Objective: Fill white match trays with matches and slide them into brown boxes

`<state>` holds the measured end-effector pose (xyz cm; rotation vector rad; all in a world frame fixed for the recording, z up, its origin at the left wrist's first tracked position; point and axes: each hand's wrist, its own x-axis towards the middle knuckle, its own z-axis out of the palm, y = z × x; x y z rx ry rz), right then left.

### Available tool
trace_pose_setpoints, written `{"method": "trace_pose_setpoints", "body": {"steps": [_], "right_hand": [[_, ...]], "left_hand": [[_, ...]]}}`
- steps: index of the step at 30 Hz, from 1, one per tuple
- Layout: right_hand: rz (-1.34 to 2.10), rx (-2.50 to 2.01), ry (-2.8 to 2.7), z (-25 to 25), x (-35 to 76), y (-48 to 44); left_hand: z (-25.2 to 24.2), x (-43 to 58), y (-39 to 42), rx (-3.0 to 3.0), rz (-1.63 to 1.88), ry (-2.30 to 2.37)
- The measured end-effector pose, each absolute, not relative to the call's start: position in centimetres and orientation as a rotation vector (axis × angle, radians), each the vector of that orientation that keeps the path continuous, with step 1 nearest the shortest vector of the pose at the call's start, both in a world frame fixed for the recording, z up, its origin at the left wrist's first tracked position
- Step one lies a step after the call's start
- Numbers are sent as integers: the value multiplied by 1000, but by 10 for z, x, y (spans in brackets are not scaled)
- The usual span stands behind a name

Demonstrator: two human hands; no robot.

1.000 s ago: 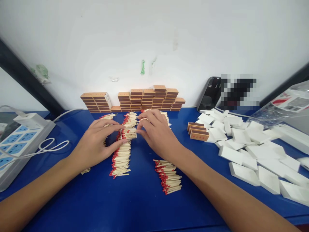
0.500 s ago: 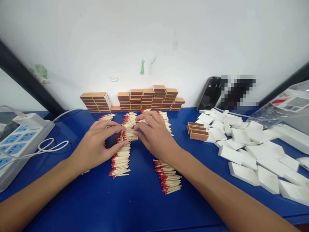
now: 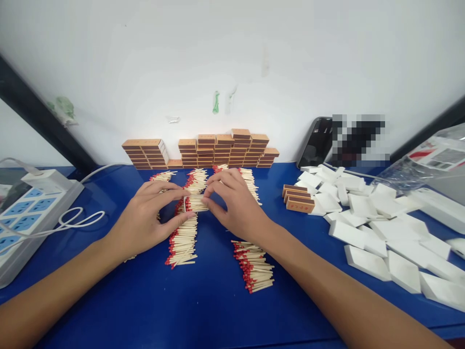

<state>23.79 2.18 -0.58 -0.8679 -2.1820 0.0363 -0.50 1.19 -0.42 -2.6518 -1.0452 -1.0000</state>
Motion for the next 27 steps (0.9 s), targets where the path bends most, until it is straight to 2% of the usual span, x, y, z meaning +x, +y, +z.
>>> {"method": "trace_pose_setpoints", "body": {"steps": [11, 27], "right_hand": [[-100, -1167, -2190, -29, 273, 55], [-39, -1212, -2255, -32, 260, 56]], "left_hand": [[-3, -7, 14, -2553, -1028, -1151], [-3, -7, 13, -2583, -1013, -1122]]}}
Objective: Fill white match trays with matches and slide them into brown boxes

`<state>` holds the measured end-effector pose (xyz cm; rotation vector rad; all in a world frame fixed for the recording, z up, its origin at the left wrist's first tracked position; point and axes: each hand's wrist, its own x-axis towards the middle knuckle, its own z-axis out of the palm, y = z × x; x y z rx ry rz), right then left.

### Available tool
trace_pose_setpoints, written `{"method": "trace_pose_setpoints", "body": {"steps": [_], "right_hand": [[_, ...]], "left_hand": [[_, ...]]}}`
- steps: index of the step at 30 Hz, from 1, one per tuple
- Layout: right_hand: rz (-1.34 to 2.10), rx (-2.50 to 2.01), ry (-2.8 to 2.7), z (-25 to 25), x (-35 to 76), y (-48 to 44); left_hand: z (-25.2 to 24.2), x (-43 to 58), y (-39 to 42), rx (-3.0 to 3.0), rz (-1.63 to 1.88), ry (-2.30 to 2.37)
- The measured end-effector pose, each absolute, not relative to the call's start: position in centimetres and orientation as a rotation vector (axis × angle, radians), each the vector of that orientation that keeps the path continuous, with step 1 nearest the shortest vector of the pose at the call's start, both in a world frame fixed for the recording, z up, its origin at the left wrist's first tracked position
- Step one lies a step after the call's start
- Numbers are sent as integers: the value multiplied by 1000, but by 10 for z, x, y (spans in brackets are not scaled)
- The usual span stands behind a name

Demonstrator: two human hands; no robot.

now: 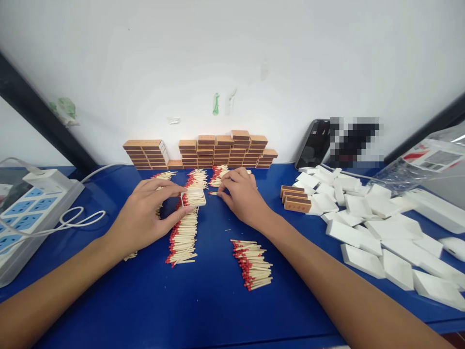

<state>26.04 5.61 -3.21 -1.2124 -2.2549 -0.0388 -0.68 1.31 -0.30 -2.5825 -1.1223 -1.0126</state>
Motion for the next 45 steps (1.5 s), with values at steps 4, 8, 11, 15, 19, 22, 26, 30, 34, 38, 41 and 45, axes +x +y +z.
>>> {"method": "trace_pose_setpoints", "body": {"steps": [4, 8, 11, 15, 19, 22, 26, 30, 34, 38, 41, 45], "right_hand": [[-71, -1246, -2325, -27, 256, 52], [-118, -1250, -2354, -22, 257, 47], [-105, -1212, -2366, -21, 260, 46], [-75, -1203, -2425, -23, 262, 49], [-131, -1226, -2472, -23, 260, 49], [-161, -1221, -2464, -22, 260, 48], [-178, -1213, -2445, -24, 262, 49], [-226, -1206, -2468, -27, 262, 51], [-294, -1227, -2493, -27, 259, 50], [-340, -1228, -2500, -24, 259, 47], [-324, -1211, -2483, -21, 260, 46], [-293, -1214, -2470, -18, 261, 44]], "left_hand": [[-3, -7, 15, -2582, -999, -1125], [-5, -8, 16, -2572, -996, -1126], [-5, -9, 16, -2568, -994, -1136], [-5, -8, 16, -2573, -985, -1136], [-5, -9, 16, -2585, -978, -1146], [-5, -9, 16, -2586, -977, -1148], [-5, -9, 16, -2583, -983, -1131], [-4, -8, 16, -2588, -984, -1125], [-4, -7, 17, -2588, -978, -1127], [-4, -7, 17, -2596, -963, -1136], [-4, -8, 16, -2596, -959, -1139], [-3, -9, 16, -2594, -959, -1151]]}}
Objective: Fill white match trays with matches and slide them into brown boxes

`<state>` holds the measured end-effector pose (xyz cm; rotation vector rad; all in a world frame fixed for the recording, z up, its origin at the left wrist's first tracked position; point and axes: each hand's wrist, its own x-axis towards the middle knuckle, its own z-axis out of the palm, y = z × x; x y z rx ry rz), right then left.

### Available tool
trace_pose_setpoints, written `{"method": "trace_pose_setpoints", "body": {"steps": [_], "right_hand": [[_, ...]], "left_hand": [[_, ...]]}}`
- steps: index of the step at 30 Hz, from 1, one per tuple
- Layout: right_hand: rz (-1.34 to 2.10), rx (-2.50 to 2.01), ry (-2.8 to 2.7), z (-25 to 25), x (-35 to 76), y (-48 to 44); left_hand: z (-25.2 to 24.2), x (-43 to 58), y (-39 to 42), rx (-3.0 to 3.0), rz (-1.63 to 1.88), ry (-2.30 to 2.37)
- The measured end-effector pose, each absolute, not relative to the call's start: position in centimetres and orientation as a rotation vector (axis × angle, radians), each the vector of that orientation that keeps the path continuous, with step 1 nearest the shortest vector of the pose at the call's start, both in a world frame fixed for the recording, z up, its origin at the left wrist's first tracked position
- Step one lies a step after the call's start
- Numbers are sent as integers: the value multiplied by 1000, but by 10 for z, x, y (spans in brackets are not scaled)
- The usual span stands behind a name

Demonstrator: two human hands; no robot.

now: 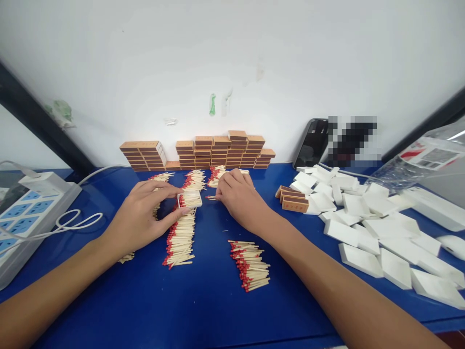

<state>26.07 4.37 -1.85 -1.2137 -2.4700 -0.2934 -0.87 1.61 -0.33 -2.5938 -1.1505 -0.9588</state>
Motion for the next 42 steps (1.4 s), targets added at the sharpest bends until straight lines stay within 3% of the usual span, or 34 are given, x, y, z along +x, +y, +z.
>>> {"method": "trace_pose_setpoints", "body": {"steps": [21, 42], "right_hand": [[-160, -1243, -2479, -27, 260, 46], [-69, -1040, -2308, -4, 230, 17]], "left_hand": [[-3, -8, 16, -2587, -962, -1139], [-1, 2, 6, -2656, -972, -1009]]}}
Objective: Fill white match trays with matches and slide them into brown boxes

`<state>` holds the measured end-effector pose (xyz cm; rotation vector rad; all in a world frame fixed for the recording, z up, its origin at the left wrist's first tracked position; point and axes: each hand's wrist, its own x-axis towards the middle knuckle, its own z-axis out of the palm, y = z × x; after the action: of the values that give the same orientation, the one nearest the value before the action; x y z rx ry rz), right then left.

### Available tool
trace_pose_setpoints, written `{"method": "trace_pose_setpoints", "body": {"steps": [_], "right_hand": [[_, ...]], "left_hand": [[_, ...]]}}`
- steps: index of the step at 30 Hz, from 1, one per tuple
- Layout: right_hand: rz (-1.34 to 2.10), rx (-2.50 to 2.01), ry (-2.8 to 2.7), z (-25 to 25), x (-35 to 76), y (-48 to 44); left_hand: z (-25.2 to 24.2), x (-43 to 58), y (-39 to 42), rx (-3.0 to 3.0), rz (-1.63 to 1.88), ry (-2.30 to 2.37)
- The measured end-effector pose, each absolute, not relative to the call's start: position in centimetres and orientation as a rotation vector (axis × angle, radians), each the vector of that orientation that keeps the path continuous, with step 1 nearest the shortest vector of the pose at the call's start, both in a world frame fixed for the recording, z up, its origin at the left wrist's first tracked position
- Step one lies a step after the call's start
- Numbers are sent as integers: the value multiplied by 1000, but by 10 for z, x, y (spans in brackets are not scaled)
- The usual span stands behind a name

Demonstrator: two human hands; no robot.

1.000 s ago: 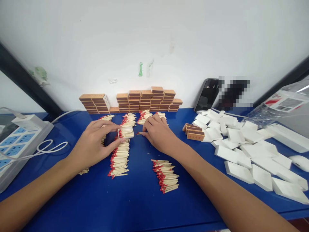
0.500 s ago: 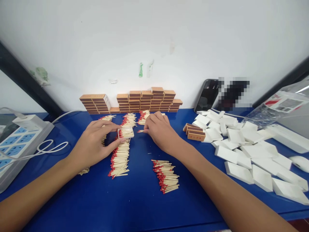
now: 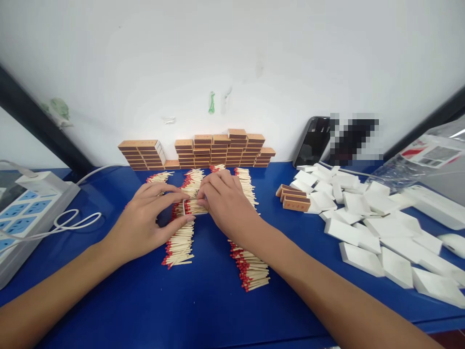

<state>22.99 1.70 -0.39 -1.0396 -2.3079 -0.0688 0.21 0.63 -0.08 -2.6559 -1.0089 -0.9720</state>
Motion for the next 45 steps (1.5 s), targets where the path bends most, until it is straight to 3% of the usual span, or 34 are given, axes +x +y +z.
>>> {"method": "trace_pose_setpoints", "body": {"steps": [35, 45], "right_hand": [[40, -949, -2262, 1, 237, 16], [-90, -1224, -2235, -25, 269, 55]], "left_hand": [[-3, -2, 9, -2698, -1005, -1002], [-1, -8, 16, -2538, -1033, -1133]]}}
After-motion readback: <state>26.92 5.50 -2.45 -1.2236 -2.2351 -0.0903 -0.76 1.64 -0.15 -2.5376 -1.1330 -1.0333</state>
